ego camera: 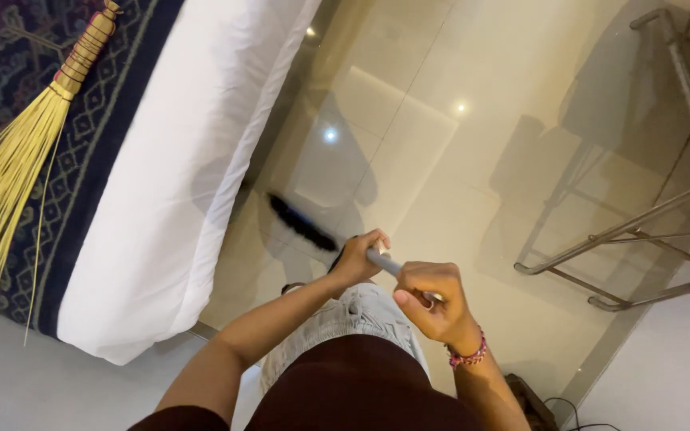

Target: The person sweeps a tiled floor in a bedroom using a long-handled broom. They move the broom back and forth across the floor, navigating around a bed, a chair, and a small table.

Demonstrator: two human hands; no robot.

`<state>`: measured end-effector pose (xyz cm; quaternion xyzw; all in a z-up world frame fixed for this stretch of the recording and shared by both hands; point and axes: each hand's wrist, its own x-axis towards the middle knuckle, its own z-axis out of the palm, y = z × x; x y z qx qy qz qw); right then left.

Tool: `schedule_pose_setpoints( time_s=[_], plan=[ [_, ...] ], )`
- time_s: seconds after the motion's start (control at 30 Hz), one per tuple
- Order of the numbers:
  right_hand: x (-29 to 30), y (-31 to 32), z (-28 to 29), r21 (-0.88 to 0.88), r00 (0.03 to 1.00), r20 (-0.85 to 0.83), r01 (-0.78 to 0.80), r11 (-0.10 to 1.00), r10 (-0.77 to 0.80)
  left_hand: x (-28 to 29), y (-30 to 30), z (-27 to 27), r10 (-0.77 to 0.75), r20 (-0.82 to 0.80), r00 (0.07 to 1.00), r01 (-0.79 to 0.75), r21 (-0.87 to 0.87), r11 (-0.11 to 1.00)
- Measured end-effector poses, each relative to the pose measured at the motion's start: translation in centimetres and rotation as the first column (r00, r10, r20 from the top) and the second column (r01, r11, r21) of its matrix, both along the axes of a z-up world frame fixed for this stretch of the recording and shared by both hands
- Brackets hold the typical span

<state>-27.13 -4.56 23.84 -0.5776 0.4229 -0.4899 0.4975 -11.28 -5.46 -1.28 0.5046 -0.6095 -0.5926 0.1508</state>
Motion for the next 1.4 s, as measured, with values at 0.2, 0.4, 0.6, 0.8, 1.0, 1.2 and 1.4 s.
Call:
schedule_pose_setpoints(
  time_s=[0.2, 0.4, 0.6, 0.8, 1.0, 1.2, 1.4],
  plan=[
    [0.0, -2.0, 2.9, -0.250, 0.932, -0.339, 0.042, 0.967, -0.128, -9.2, -8.6, -1.2, -0.125, -0.328, 0.936, 0.039, -0.257, 0.966],
    [1.0, -2.3, 7.5, -0.270, 0.900, -0.402, -0.292, 0.918, 0.168, -6.8, -9.7, 10.1, -0.222, -0.434, 0.873, -0.015, -0.480, 0.877],
    [1.6, -4.0, 10.4, -0.441, 0.973, -0.123, -0.228, 0.868, 0.193, -0.7, -9.9, 15.0, -0.242, -0.284, 0.928, 0.173, -0.246, 0.954],
    [5.0, -7.7, 6.3, -0.129, 0.988, -0.060, 0.135, 0.982, -0.144, 3.7, -11.4, 5.9, -0.126, -0.202, 0.971, 0.084, -0.206, 0.975],
    [8.7, -13.6, 5.5, -0.064, 0.909, -0.290, 0.293, 0.954, -0.299, 3.2, -20.7, 5.0, -0.143, -0.377, 0.915, 0.089, -0.158, 0.983],
    [13.1, -14.8, -0.2, -0.185, 0.770, -0.532, 0.301, 0.935, -0.353, 0.4, -27.1, 0.4, -0.435, -0.386, 0.813, 0.254, -0.438, 0.862],
    [18.2, -6.0, 0.6, -0.210, 0.623, -0.373, 0.664, 0.717, -0.687, -0.1, -22.0, 3.3, -0.792, -0.146, 0.593, 0.560, -0.632, 0.536]
  ],
)
